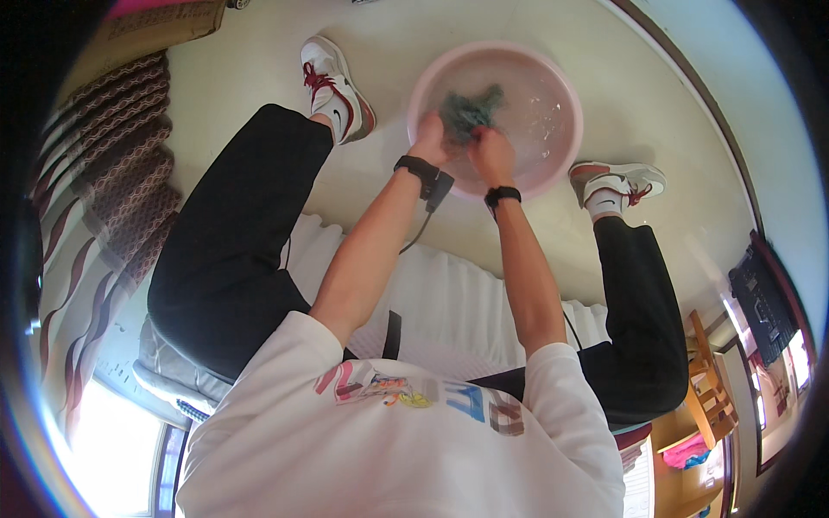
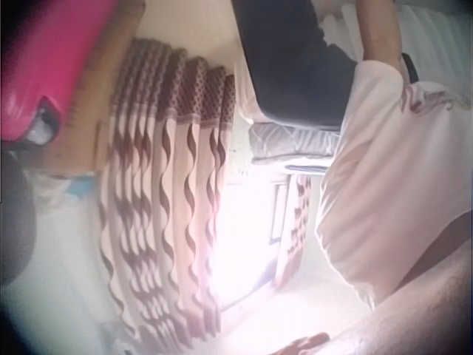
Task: The person washes a piece of cloth in a basin of water by hand, rubbing the fabric against itself and wringing it out.
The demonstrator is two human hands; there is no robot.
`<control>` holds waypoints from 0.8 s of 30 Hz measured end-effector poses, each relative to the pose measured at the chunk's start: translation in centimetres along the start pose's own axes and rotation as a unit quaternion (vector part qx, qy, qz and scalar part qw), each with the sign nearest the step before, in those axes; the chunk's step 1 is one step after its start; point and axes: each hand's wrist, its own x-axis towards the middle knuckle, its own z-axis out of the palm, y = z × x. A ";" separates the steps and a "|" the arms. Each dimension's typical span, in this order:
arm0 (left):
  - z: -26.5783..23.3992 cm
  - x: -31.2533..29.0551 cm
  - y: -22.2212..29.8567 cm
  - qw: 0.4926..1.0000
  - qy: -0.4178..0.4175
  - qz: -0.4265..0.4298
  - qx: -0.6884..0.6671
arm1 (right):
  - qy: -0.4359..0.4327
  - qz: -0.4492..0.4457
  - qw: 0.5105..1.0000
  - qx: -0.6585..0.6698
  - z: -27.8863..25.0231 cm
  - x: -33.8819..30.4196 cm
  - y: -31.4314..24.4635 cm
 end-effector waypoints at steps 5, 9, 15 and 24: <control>0.5 -1.9 0.2 0.998 0.028 0.045 0.045 | 0.047 0.105 0.993 -0.020 -1.7 -1.6 6.4; 1.7 -3.5 0.4 0.997 0.041 0.012 0.068 | 0.088 0.175 0.978 -0.074 -4.4 1.6 8.8; 1.0 -2.9 1.0 0.997 0.025 0.006 0.076 | 0.181 0.110 0.977 0.031 -3.7 8.1 3.6; -1.3 3.7 -0.3 0.998 -0.036 0.000 -0.052 | 0.156 -0.086 0.983 0.048 -0.7 4.7 -2.4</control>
